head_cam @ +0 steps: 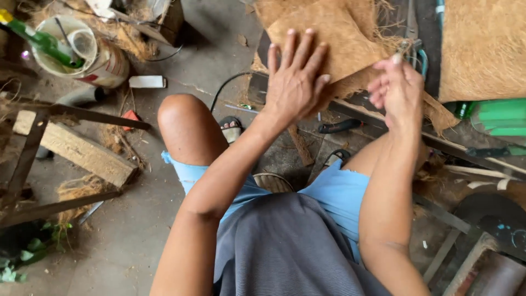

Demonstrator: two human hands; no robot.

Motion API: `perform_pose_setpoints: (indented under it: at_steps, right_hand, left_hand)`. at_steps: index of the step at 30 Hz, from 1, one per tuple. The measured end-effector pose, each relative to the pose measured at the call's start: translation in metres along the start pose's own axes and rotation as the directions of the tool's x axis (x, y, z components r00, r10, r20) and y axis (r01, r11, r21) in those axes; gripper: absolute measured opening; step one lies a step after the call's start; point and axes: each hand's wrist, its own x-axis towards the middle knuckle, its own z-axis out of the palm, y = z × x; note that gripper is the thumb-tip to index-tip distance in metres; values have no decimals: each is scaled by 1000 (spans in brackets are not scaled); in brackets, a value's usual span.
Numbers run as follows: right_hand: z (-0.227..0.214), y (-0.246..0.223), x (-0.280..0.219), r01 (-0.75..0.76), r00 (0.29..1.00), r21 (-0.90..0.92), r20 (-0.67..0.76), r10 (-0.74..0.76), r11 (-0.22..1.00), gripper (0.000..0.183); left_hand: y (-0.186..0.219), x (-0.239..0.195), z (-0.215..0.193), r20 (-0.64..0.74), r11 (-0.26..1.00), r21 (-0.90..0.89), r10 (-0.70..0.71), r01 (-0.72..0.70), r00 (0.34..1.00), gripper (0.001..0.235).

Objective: The person folds a rectangular piece of coir matting in half, aligns the edges, and presses the seam flat. They then use a hammer to tap along the folded edge to compact it, and finally fold the piece again to form a smaller rectangle.

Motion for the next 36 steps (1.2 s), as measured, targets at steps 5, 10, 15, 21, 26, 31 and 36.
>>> perform_pose_setpoints:
  at_steps: [5, 10, 15, 21, 26, 31, 36]
  right_hand:
    - [20, 4, 33, 45, 995, -116, -87, -55, 992, 25]
    - [37, 14, 45, 70, 994, -325, -54, -93, 943, 20]
    - [41, 28, 50, 190, 972, -390, -51, -227, 901, 28]
    - [43, 27, 49, 178, 980, -306, -30, -197, 935, 20]
    - [45, 4, 37, 202, 979, -21, -32, -202, 979, 20]
    - [54, 17, 47, 216, 970, -294, -42, -239, 931, 27]
    - [65, 33, 45, 479, 786, -549, -80, -613, 686, 42]
  left_hand:
    - [-13, -11, 12, -50, 999, -9, 36, -36, 998, 62]
    - [-20, -13, 18, -47, 1000, -10, 26, -27, 999, 65]
    - [-23, -19, 15, -220, 921, -379, 12, -97, 976, 57]
    - [-30, -23, 22, -219, 922, -383, -29, -59, 975, 64]
    - [-31, -31, 8, -188, 873, -487, -78, -24, 979, 63]
    - [-34, -44, -4, -453, 861, -490, -118, -136, 884, 43]
    - [-46, -43, 2, -151, 985, 11, 170, -170, 974, 51]
